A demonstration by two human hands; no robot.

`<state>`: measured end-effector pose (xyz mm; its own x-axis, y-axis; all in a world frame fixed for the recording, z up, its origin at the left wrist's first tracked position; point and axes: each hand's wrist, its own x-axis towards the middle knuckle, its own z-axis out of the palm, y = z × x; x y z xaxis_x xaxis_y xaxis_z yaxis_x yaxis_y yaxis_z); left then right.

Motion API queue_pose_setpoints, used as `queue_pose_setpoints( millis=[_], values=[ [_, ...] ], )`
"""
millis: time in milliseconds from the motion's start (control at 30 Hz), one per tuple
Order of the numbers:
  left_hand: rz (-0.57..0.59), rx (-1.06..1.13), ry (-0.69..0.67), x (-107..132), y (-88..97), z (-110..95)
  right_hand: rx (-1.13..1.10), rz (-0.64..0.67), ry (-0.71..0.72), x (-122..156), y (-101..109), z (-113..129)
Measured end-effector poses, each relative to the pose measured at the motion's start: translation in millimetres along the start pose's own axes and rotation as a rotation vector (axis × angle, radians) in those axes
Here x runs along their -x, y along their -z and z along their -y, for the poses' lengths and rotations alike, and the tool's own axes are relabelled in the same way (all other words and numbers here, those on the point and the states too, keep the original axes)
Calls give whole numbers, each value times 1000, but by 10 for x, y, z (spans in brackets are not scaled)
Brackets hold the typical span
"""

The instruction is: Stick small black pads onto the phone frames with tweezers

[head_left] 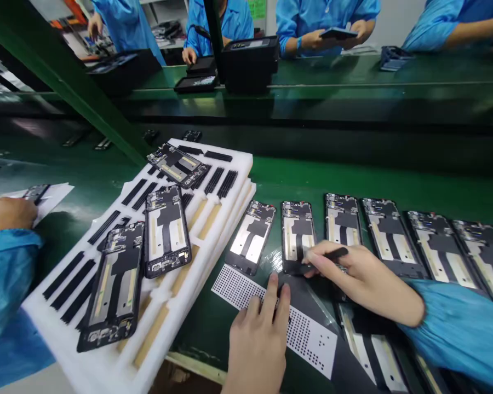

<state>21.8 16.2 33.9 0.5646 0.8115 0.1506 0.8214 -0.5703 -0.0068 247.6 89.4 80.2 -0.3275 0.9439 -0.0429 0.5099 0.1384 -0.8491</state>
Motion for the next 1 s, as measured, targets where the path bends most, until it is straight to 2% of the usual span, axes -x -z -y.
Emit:
queue_pose_setpoints(
  millis=[67, 200, 300, 400, 567, 700, 867, 1000],
  values=[
    [38, -8, -31, 33, 1, 14, 7, 5, -26, 93, 37, -22],
    [24, -23, -115, 150, 50, 63, -14, 3, -100, 209, 37, -80],
    [9, -8, -103, 158, 123, 59, -43, 18, -102, 227, -18, -90],
    [21, 7, -64, 96, 155, 29, -28, 35, -22, 213, -76, -78],
    [39, 16, -86, 58, 49, 15, 10, 12, 72, 180, -101, -116],
    [62, 33, -99, 69, 8, 20, -5, -13, 44, 174, -90, -158],
    [59, 41, -85, 64, 45, 5, -40, 5, 41, 125, -138, -143],
    [48, 50, -79, 70, 44, 18, -66, 46, -24, 39, -184, -118]
  ],
)
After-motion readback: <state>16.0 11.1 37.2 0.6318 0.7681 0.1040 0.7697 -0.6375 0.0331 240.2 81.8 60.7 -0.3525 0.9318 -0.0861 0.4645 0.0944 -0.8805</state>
